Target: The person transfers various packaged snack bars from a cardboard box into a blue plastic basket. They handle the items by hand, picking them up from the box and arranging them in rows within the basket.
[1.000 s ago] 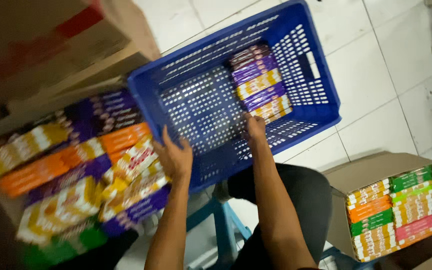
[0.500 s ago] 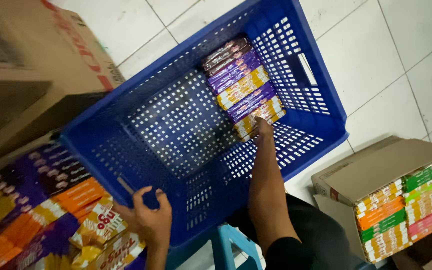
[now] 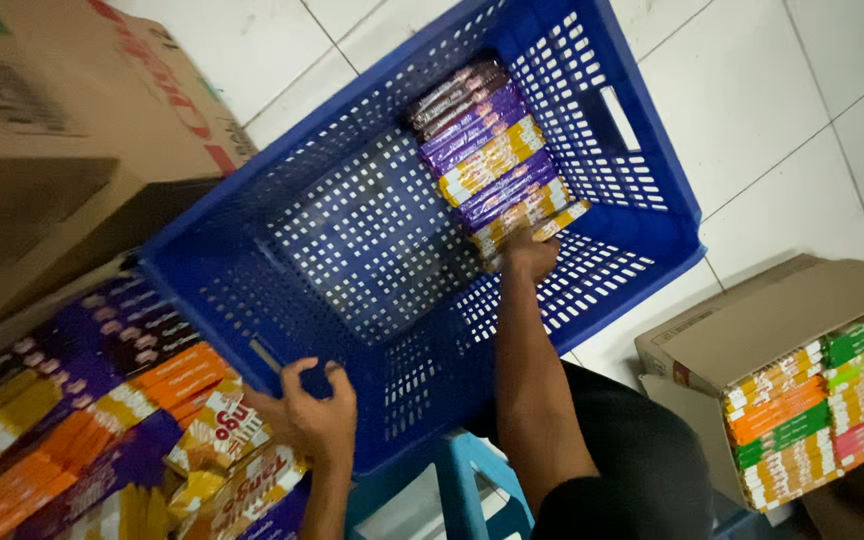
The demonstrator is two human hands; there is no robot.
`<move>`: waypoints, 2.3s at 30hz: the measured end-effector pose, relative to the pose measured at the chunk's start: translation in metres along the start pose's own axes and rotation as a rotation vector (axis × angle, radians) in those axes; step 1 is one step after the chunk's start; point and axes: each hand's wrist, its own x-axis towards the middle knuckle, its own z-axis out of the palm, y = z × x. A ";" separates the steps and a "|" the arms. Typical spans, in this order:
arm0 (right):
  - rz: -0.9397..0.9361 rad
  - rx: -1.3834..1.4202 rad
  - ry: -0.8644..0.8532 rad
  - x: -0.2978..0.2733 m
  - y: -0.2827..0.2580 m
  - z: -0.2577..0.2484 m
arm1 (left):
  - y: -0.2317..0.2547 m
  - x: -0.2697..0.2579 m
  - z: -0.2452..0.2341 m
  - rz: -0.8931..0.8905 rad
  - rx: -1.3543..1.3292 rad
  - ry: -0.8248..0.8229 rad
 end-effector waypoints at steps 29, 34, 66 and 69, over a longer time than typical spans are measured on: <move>-0.660 -0.210 -1.447 -0.423 0.170 -0.209 | -0.189 0.012 -0.249 0.212 -0.173 -0.623; -1.383 -0.218 -0.801 -0.284 0.175 -0.131 | -0.215 0.021 -0.208 0.305 -0.107 -0.720; -2.198 -1.054 -0.819 -0.451 0.169 -0.135 | -0.263 -0.005 -0.171 0.300 -0.040 -0.586; -2.154 -1.070 -0.916 -0.470 0.141 -0.137 | -0.259 0.013 -0.199 0.292 -0.144 -0.517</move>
